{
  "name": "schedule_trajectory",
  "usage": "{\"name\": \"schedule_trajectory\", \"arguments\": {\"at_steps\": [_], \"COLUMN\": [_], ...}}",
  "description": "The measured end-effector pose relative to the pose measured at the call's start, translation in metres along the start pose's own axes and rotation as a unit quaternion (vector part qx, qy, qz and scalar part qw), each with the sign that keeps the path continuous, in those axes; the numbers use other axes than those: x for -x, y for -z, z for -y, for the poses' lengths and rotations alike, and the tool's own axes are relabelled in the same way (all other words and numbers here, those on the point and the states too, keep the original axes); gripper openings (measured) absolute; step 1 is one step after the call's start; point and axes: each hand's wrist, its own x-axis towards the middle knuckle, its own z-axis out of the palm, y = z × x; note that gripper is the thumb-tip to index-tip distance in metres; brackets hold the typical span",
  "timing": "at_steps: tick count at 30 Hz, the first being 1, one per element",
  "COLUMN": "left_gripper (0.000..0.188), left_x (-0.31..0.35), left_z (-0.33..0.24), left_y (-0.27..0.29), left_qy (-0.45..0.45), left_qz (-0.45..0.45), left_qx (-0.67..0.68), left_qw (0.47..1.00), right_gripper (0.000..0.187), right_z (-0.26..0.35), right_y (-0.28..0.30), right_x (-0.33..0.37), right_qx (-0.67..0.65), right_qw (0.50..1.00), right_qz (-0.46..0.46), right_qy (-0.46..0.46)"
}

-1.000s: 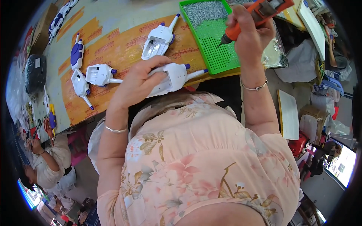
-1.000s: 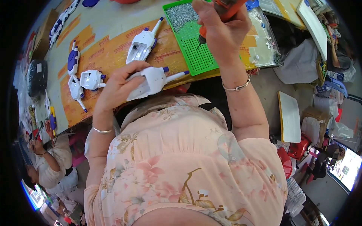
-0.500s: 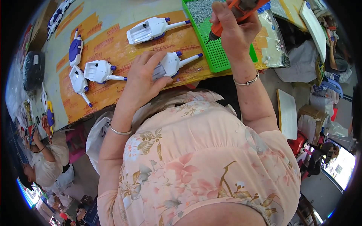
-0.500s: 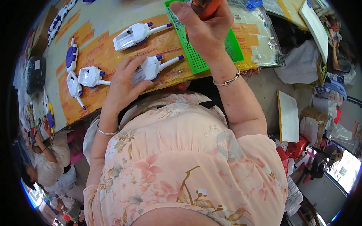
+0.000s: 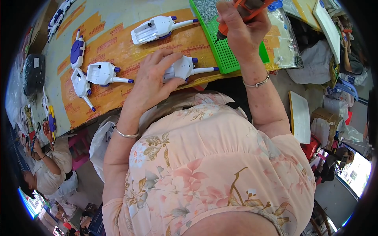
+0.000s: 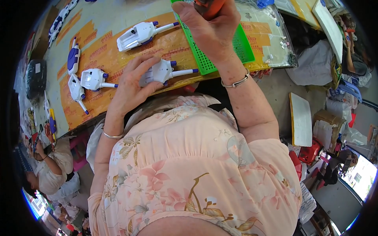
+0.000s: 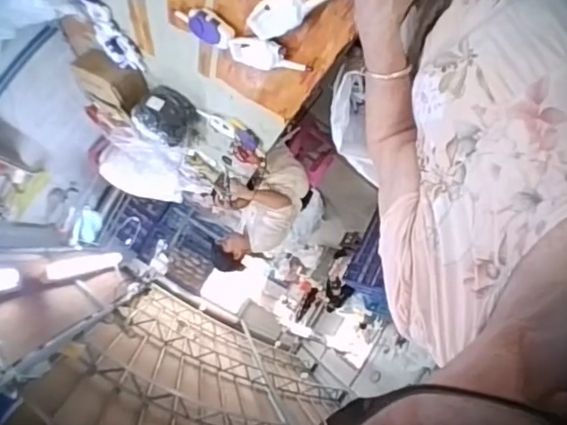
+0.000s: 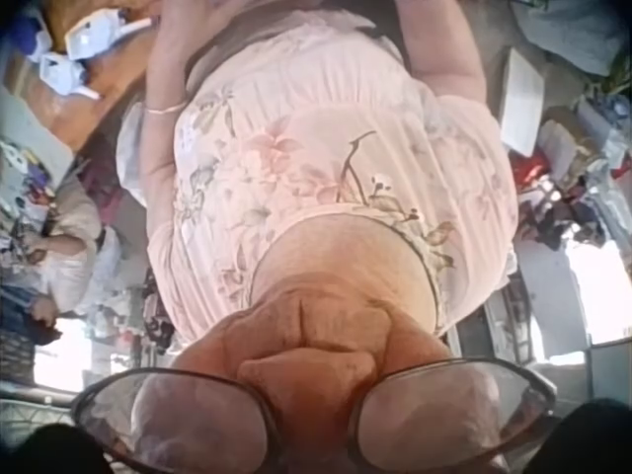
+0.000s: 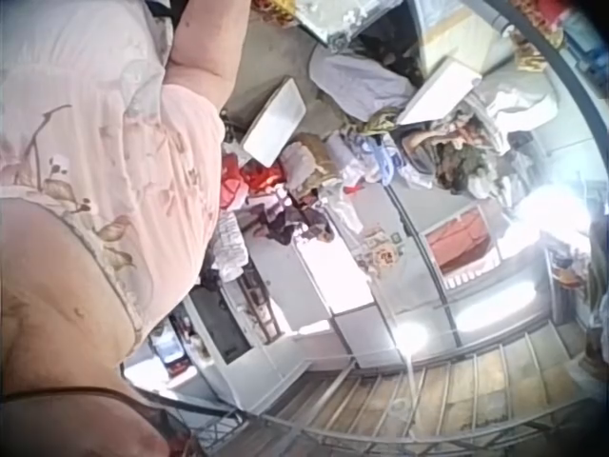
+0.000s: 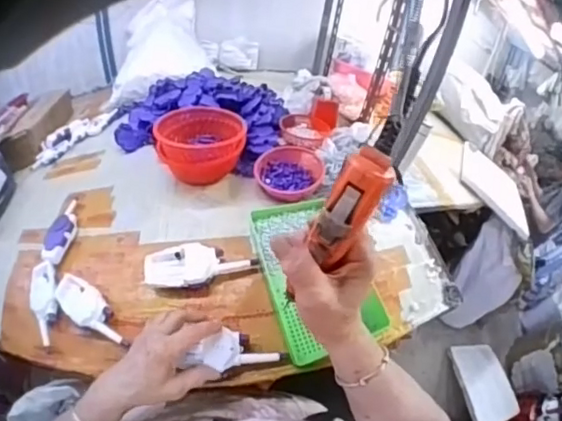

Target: Using an electric screwdriver to assemble plastic toy components by securing internal parts and housings with screws.

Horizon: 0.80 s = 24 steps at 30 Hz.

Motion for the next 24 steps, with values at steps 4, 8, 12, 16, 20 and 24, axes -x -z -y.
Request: {"name": "schedule_trajectory", "arguments": {"at_steps": [4,8,12,16,20,24], "left_gripper": [0.055,0.053,0.052,0.051,0.051,0.051], "left_x": [0.0,-0.003,-0.004,-0.005,-0.005,-0.006], "left_z": [0.003,0.004,0.004,0.005,0.007,0.004], "left_y": [-0.004,-0.005,-0.006,-0.007,-0.008,-0.007], "left_qy": [0.002,0.0,0.009,0.006,-0.004,-0.004], "left_qz": [-0.02,-0.021,-0.022,-0.022,-0.029,-0.027], "left_qx": [0.014,0.022,0.026,0.026,0.025,0.029], "left_qw": [1.0,1.0,0.999,0.999,0.999,0.999], "right_gripper": [0.022,0.028,0.032,0.037,0.042,0.042], "right_z": [0.019,0.028,0.056,0.068,0.077,0.026], "right_y": [-0.002,-0.001,-0.013,-0.039,-0.049,-0.046], "right_x": [0.001,-0.007,-0.001,0.017,0.023,0.012], "right_qx": [-0.01,-0.014,0.007,-0.095,0.004,-0.114], "right_qw": [0.998,0.999,1.0,0.99,0.986,0.988], "right_qz": [-0.011,-0.028,0.001,-0.016,0.028,0.108], "right_qy": [-0.063,0.02,-0.023,-0.108,-0.165,0.01]}}
